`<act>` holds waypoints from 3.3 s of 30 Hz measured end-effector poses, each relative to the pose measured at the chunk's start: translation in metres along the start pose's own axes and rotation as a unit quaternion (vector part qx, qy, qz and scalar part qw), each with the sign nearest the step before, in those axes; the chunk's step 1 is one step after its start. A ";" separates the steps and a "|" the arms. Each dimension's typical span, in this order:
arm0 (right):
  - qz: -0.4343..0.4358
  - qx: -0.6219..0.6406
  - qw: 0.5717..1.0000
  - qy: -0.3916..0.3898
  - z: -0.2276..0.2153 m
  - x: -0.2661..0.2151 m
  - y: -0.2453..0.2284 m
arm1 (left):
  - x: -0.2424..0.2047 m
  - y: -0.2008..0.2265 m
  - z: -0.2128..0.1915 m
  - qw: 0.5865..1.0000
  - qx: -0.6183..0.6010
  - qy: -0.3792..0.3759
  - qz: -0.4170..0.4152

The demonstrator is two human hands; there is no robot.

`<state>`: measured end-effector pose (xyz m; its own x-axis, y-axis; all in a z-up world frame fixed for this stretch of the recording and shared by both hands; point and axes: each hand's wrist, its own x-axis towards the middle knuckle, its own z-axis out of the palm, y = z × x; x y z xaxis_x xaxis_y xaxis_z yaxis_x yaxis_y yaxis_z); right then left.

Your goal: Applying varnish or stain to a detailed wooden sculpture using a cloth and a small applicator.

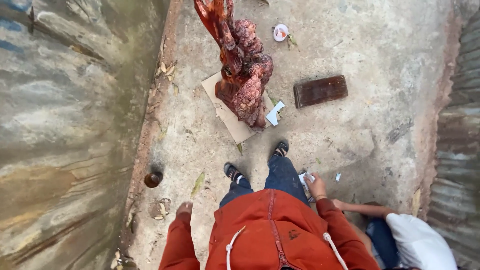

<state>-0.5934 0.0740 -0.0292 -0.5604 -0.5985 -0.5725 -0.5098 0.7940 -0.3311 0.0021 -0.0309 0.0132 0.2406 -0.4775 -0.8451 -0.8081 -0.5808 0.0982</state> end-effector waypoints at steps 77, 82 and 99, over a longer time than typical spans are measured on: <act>-0.569 -0.479 0.043 -0.667 0.095 0.194 -0.633 | 0.065 0.637 -0.010 0.259 -0.691 0.584 -0.338; -0.565 -0.431 0.115 -0.694 0.099 0.210 -0.614 | 0.067 0.641 -0.007 0.284 -0.668 0.600 -0.337; -0.619 -0.429 0.142 -0.642 0.075 0.208 -0.633 | 0.066 0.639 -0.008 0.286 -0.665 0.608 -0.326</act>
<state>-0.3383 -0.5452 0.0047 0.6066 0.7278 -0.3199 0.1012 -0.4698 -0.8769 -0.4941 -0.4389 0.0243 0.7698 0.6115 -0.1829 0.3465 -0.1596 0.9244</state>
